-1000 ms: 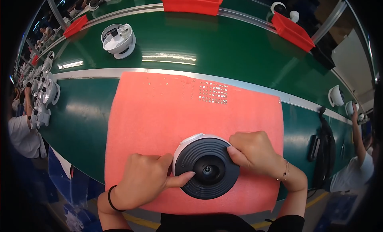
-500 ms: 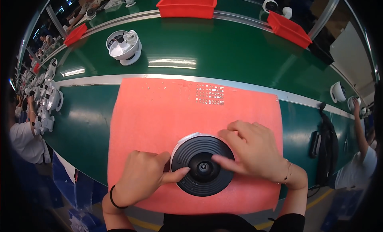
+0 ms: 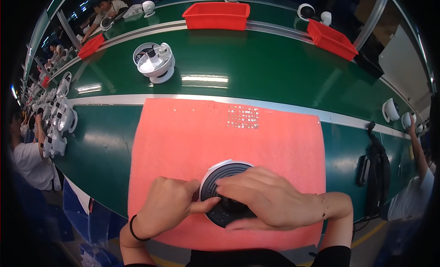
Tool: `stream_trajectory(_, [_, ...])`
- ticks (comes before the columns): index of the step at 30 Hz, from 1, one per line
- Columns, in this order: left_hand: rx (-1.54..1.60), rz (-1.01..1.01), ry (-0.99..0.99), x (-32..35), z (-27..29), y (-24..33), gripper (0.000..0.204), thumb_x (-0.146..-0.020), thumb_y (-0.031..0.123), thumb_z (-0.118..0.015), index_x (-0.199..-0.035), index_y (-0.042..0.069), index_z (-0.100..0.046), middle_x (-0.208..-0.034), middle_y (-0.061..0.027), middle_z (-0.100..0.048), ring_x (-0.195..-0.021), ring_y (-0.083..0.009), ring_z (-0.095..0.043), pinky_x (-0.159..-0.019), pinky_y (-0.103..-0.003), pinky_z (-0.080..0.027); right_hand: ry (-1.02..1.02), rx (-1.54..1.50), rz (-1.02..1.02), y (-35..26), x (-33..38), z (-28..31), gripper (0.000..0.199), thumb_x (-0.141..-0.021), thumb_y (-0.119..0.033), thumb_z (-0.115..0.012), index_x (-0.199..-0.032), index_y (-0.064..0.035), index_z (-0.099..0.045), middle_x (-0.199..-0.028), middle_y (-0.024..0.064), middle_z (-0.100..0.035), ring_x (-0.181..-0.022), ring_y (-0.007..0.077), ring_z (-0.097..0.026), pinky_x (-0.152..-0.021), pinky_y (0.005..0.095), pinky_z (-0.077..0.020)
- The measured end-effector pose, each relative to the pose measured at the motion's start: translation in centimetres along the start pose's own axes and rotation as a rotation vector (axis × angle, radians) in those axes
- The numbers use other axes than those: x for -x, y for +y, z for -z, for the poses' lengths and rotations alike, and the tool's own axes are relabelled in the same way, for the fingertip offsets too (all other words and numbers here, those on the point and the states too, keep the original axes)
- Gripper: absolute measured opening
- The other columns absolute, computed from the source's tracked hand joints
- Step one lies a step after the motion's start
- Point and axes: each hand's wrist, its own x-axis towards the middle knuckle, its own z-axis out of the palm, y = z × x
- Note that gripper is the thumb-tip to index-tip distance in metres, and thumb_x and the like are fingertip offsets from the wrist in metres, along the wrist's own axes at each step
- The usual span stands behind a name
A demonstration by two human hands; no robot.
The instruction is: Assembling the internal components and housing for dome security cameras on an assembly line.
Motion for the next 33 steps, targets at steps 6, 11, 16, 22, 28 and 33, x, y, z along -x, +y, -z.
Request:
stream_trajectory(6, [-0.023, -0.028, -0.021, 0.2, 0.4, -0.5, 0.044, -0.070, 0.045, -0.064, -0.059, 0.004, -0.052, -0.047, -0.0088, -0.052, -0.043, -0.0264, -0.053, -0.042, -0.034, -0.040, -0.006, 0.102, 0.090, 0.9, 0.1, -0.7, 0.048, -0.073, -0.009, -0.066, -0.115, 0.0001, -0.044, -0.118, 0.0182, -0.049, -0.104, 0.0319, -0.052, -0.081, 0.0374, -0.0448])
stream_trajectory(11, [-0.028, -0.012, -0.020, 0.2, 0.6, -0.7, 0.045, -0.071, 0.047, -0.063, -0.060, 0.004, -0.054, -0.048, -0.0082, -0.053, -0.043, -0.0258, -0.054, -0.042, -0.035, -0.041, 0.111, 0.082, -0.013, -0.4, -0.5, 0.1, 0.064, -0.067, -0.021, -0.076, -0.116, 0.0010, -0.040, -0.122, 0.0231, -0.044, -0.109, 0.0368, -0.049, -0.087, 0.0414, -0.0415])
stream_trajectory(16, [-0.092, 0.066, -0.128, -0.6, 0.9, -1.2, 0.043, -0.072, 0.046, -0.063, -0.066, 0.004, -0.060, -0.052, -0.0093, -0.057, -0.045, -0.0255, -0.056, -0.046, -0.033, -0.044, 0.239, -0.046, -0.565, 2.7, 1.4, -1.1, 0.065, -0.078, -0.030, -0.065, -0.127, -0.0016, -0.032, -0.123, 0.0213, -0.043, -0.114, 0.0321, -0.043, -0.093, 0.0385, -0.0359])
stream_trajectory(22, [1.011, 0.177, -0.296, -0.2, -1.2, -2.2, 0.066, -0.076, 0.041, -0.063, -0.123, -0.001, -0.044, -0.099, -0.0179, -0.061, -0.090, -0.0248, -0.061, -0.071, -0.034, -0.051, 0.099, -0.589, -0.700, 2.2, 0.8, -0.7, 0.051, -0.087, -0.025, -0.053, -0.127, -0.0026, -0.031, -0.116, 0.0171, -0.050, -0.108, 0.0225, -0.049, -0.092, 0.0348, -0.0382])
stream_trajectory(28, [0.722, -0.115, 0.157, -0.7, 1.6, 0.3, 0.085, -0.064, 0.026, -0.075, -0.130, -0.006, -0.032, -0.108, -0.0166, -0.057, -0.101, -0.0245, -0.057, -0.080, -0.034, -0.051, 0.375, -0.304, -0.434, 0.6, -2.1, 0.6, 0.074, -0.061, -0.025, -0.079, -0.115, -0.0063, -0.033, -0.105, 0.0160, -0.052, -0.105, 0.0231, -0.049, -0.091, 0.0361, -0.0382])
stream_trajectory(33, [0.673, -0.181, 0.306, -2.8, 2.4, -1.4, 0.085, -0.060, 0.024, -0.077, -0.128, -0.006, -0.036, -0.108, -0.0155, -0.057, -0.098, -0.0227, -0.058, -0.073, -0.031, -0.053, 0.548, 0.032, -0.191, 2.8, -4.8, 1.7, 0.077, -0.058, -0.037, -0.081, -0.109, -0.0027, -0.034, -0.094, 0.0180, -0.057, -0.087, 0.0308, -0.061, -0.076, 0.0366, -0.0491])
